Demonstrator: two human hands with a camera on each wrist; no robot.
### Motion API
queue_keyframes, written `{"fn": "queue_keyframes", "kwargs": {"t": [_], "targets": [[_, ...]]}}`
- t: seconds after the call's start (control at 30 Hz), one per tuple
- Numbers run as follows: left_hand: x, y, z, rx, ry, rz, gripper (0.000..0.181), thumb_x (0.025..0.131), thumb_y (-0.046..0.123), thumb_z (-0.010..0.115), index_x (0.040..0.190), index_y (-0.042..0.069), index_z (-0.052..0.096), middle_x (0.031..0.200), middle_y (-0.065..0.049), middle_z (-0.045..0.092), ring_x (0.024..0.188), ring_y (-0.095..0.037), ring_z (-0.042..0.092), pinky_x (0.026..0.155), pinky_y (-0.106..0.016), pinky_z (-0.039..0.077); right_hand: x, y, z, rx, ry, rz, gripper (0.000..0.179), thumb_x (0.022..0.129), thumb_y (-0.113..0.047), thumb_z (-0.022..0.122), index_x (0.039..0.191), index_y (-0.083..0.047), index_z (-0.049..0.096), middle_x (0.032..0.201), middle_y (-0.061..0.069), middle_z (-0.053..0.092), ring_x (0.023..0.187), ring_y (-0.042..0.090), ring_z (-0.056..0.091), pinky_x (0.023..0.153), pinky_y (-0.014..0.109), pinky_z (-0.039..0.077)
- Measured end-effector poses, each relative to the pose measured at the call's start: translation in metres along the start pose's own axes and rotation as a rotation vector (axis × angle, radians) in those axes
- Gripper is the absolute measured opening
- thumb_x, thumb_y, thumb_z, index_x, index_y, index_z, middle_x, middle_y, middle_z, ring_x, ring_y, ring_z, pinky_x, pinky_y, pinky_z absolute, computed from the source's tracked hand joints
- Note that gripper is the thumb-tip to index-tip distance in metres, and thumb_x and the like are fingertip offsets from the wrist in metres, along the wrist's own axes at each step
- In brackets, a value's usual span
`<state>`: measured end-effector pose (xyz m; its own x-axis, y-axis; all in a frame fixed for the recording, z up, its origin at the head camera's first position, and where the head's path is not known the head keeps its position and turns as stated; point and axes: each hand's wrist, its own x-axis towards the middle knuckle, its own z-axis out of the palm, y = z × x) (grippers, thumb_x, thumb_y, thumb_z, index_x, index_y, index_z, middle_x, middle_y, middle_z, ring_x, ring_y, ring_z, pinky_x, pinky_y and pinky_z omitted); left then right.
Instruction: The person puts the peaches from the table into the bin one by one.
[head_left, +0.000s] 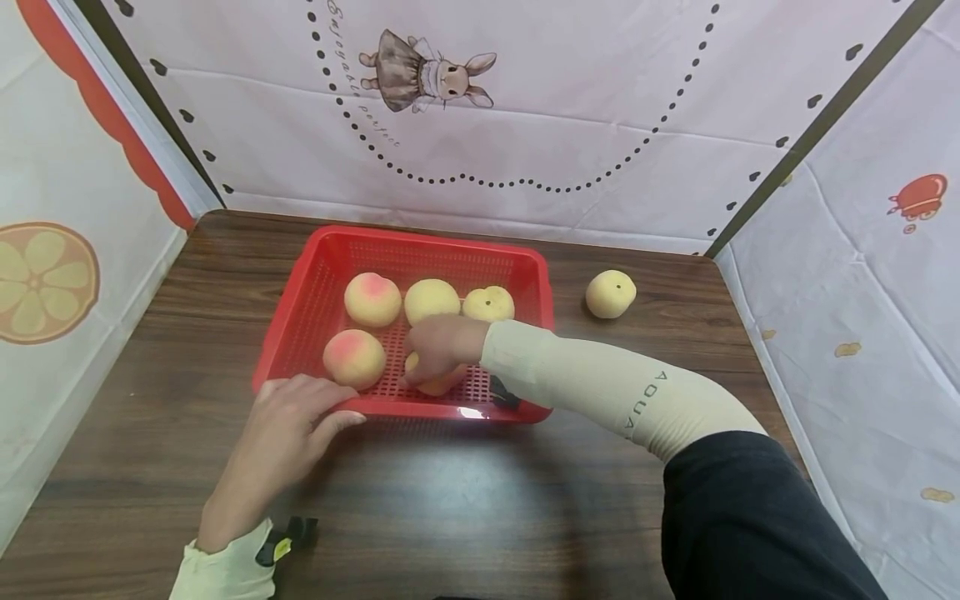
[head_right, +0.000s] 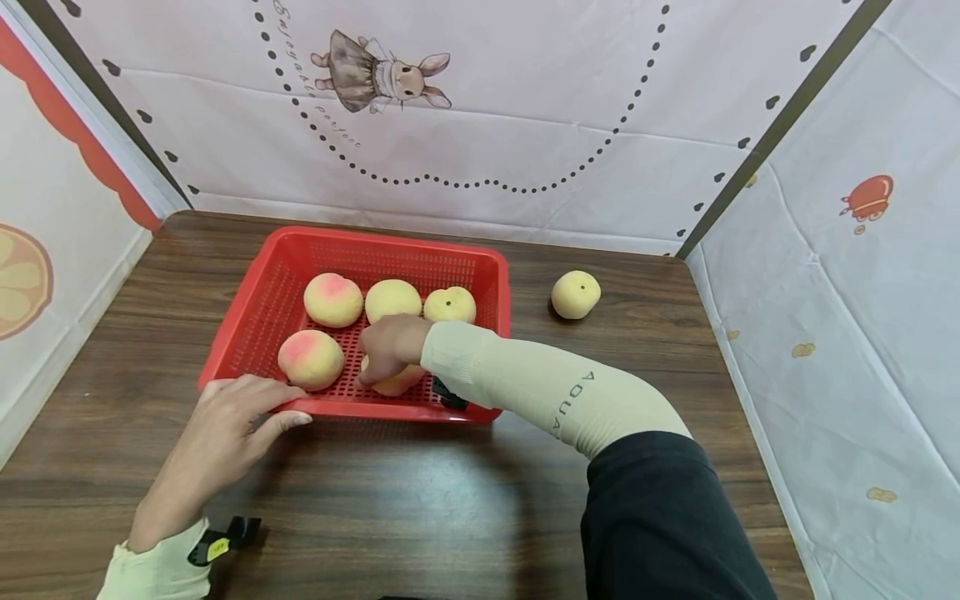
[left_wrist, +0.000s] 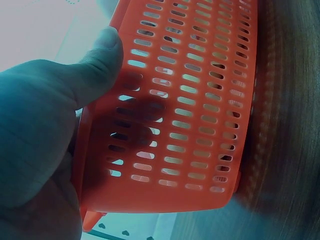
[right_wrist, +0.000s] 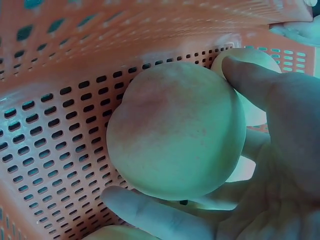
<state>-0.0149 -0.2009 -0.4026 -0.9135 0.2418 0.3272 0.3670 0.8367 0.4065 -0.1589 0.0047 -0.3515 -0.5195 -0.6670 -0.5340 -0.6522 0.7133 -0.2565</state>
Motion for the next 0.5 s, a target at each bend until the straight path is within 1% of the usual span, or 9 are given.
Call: {"fn": "queue_keyframes", "kwargs": {"t": [0.17,0.37,0.5], "targets": [[0.0,0.0003,0.0,-0.001,0.005,0.005,0.039,0.072,0.027,0.095,0.107,0.018,0.079,0.097,-0.001,0.08,0.094,-0.024,0.07,0.084,-0.044,0.038,-0.0014,-0.0009,-0.0007,-0.005,-0.002,0.005,0.028,0.098,-0.05,0.066,0.101,-0.022,0.068,0.076,-0.004,0.058,0.071,0.011,0.057,0.07,0.027,0.042],[-0.0001,0.0006,-0.0001,0.001,0.012,0.008,0.04,0.072,0.027,0.095,0.107,0.017,0.079,0.096,-0.002,0.08,0.093,-0.024,0.07,0.084,-0.044,0.038,-0.0041,-0.0038,-0.0035,-0.046,0.006,0.001,0.032,0.098,-0.052,0.066,0.11,-0.022,0.07,0.084,-0.004,0.063,0.08,0.012,0.06,0.073,0.028,0.044],[0.0002,0.0011,-0.0001,0.002,0.012,0.007,0.039,0.072,0.027,0.095,0.106,0.017,0.079,0.096,-0.002,0.08,0.094,-0.025,0.07,0.084,-0.043,0.037,-0.0065,-0.005,-0.0058,-0.065,0.011,-0.006,0.032,0.098,-0.053,0.066,0.109,-0.023,0.07,0.082,-0.004,0.062,0.078,0.012,0.06,0.072,0.028,0.044]]}}
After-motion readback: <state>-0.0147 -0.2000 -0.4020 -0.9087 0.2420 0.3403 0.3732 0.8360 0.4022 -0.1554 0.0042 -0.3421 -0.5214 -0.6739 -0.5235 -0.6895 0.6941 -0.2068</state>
